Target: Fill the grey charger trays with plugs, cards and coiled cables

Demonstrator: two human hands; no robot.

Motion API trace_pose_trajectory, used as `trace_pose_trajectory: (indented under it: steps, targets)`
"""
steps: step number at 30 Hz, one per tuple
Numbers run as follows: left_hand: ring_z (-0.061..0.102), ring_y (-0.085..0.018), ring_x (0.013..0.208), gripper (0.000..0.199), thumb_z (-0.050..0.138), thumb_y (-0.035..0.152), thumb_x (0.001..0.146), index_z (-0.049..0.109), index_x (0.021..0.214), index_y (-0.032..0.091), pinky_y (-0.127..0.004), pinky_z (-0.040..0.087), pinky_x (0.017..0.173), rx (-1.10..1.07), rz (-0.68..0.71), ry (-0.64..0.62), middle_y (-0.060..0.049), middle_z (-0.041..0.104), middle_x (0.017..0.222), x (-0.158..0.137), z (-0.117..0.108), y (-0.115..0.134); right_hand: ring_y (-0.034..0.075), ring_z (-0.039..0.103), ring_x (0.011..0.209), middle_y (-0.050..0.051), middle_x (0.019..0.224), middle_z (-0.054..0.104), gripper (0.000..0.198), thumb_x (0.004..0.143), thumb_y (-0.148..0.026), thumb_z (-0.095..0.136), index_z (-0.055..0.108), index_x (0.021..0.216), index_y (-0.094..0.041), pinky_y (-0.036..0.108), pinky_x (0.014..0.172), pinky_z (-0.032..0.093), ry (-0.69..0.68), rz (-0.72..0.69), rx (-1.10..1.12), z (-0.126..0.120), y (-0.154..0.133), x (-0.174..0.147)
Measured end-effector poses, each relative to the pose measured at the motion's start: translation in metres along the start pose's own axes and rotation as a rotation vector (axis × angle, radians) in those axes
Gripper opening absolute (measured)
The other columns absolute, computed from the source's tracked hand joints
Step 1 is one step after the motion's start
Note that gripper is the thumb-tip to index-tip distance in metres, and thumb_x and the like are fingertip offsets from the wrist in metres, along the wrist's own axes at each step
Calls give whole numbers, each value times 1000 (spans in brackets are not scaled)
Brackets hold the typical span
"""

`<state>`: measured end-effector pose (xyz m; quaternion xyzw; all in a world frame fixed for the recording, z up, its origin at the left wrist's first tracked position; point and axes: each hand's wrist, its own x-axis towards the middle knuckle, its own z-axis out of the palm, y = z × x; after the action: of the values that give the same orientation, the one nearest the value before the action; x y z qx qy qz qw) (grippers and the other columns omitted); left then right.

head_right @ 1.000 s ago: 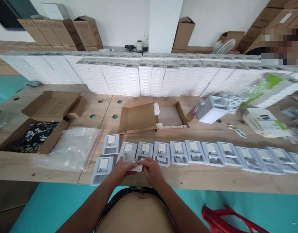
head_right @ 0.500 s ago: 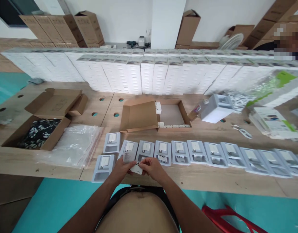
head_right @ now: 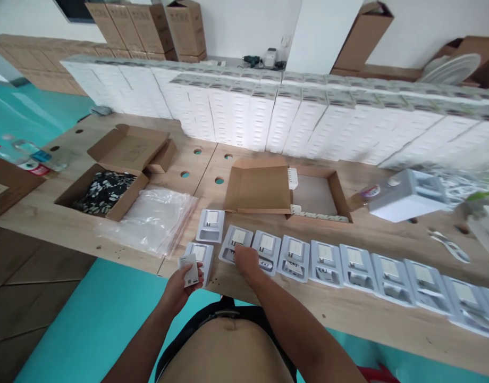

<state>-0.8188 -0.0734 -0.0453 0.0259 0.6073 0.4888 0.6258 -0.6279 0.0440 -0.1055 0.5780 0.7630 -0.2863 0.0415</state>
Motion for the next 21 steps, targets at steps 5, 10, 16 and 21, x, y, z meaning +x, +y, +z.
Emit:
trace_pose_trajectory:
  steps: [5, 10, 16, 21]
  targets:
    - [66, -18, 59, 30, 50, 30, 85, 64, 98, 7, -31, 56, 55, -79, -53, -47, -9, 67, 72, 1, -2, 7, 26, 65, 93, 12, 98, 71, 15, 88, -20, 51, 65, 92, -18, 34, 80, 41, 17, -6, -84, -5, -13, -2]
    - [70, -21, 72, 29, 55, 27, 84, 64, 102, 7, -31, 58, 62, -24, -31, -84, -13, 72, 86, 1, 3, 12, 24, 63, 92, 9, 97, 70, 17, 90, -26, 50, 65, 91, -19, 32, 77, 40, 101, 39, -28, -30, -13, -22]
    - [68, -19, 69, 34, 70, 29, 76, 65, 103, 11, -27, 55, 56, 14, 5, -163, -11, 73, 89, -15, 24, 0, 14, 57, 63, -2, 68, 63, 26, 86, -46, 57, 63, 88, -21, 24, 58, 41, 4, -25, 470, -31, -23, -76]
    - [69, -21, 78, 39, 70, 33, 77, 65, 109, 12, -29, 56, 62, 88, 30, -362, -13, 73, 98, -45, 48, -17, 11, 51, 56, -4, 62, 56, 27, 74, -41, 71, 55, 75, -19, 24, 54, 41, -26, -50, 1223, -23, -27, -118]
